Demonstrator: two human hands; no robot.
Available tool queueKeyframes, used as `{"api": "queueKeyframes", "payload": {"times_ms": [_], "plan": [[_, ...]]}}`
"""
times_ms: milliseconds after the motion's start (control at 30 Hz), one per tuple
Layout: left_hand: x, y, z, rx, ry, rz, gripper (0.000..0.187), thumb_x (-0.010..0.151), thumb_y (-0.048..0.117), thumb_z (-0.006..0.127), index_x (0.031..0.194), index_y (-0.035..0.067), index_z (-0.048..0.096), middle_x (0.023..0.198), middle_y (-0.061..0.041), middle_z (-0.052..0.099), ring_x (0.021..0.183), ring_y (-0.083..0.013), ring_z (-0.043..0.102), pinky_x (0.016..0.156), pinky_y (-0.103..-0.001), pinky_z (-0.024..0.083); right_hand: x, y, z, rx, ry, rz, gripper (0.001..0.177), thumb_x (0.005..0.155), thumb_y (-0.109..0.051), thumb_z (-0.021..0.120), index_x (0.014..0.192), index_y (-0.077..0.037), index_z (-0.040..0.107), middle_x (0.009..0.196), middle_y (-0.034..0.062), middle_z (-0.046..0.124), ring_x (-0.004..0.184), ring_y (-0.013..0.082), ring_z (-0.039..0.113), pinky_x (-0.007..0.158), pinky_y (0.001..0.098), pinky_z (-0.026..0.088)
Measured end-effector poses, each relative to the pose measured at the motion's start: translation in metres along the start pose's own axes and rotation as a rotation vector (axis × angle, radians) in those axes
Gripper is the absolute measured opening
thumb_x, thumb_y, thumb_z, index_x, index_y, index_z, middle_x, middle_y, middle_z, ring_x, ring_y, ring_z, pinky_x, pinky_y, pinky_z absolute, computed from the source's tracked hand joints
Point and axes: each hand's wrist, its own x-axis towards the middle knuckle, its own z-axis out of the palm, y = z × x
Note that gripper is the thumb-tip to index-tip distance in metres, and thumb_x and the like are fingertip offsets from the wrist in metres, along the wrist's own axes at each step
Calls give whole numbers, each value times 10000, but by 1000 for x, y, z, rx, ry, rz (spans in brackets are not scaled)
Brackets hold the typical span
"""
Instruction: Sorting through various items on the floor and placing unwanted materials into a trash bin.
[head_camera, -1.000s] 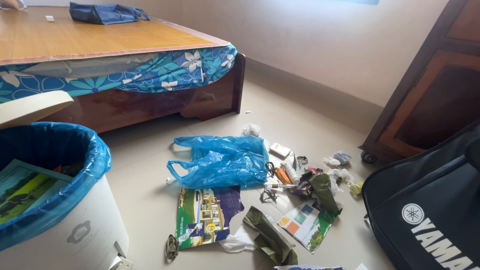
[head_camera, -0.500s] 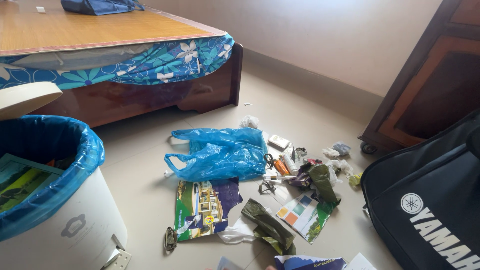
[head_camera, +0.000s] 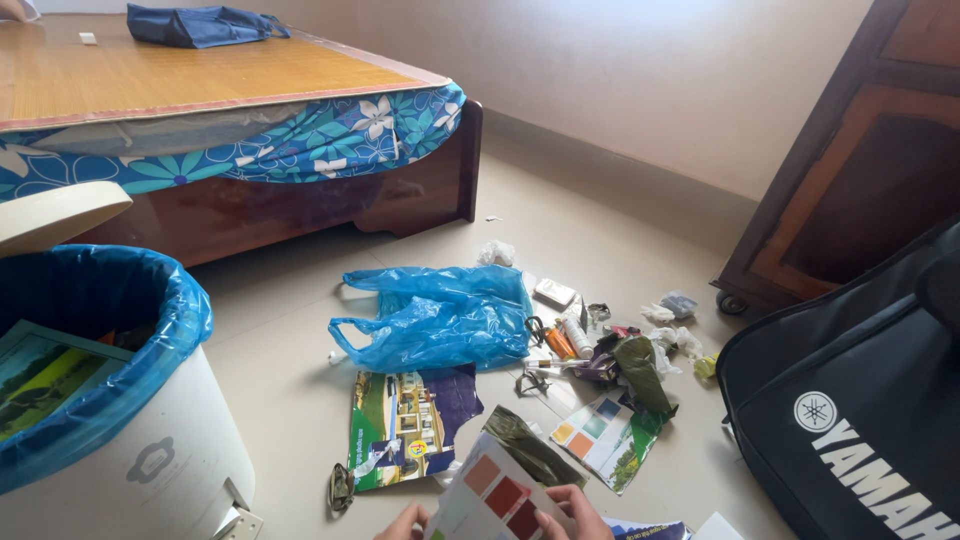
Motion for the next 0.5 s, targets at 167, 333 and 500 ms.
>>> {"api": "queueKeyframes", "payload": {"times_ms": [167, 333, 500], "plan": [[-45, 151, -68, -176, -99, -82, 361, 841, 235, 820, 1049, 139, 542, 1041, -63, 823, 984, -144, 827, 901, -320, 624, -4, -25, -11, 268, -40, 15, 452, 897, -152, 697, 1324, -119, 551, 1058, 130, 763, 975, 186, 778, 749, 356, 671], [-62, 224, -121, -215, 217, 81, 320, 878, 226, 744, 1136, 135, 576, 1007, -135, 793, 1025, -262, 757, 814, -381, 626, -12, -39, -7, 285, 1, 148, 456, 908, -132, 687, 1345, -131, 559, 1077, 134, 738, 853, 256, 818, 777, 364, 693], [-108, 303, -179, -181, 402, -6, 350, 934, 272, 656, 1246, 148, 559, 1087, -148, 750, 1021, -248, 766, 835, -391, 606, 7, 14, 26, 89, -59, 122, 414, 887, -167, 792, 1278, -143, 655, 1045, 112, 769, 941, 188, 782, 879, 327, 643]]}}
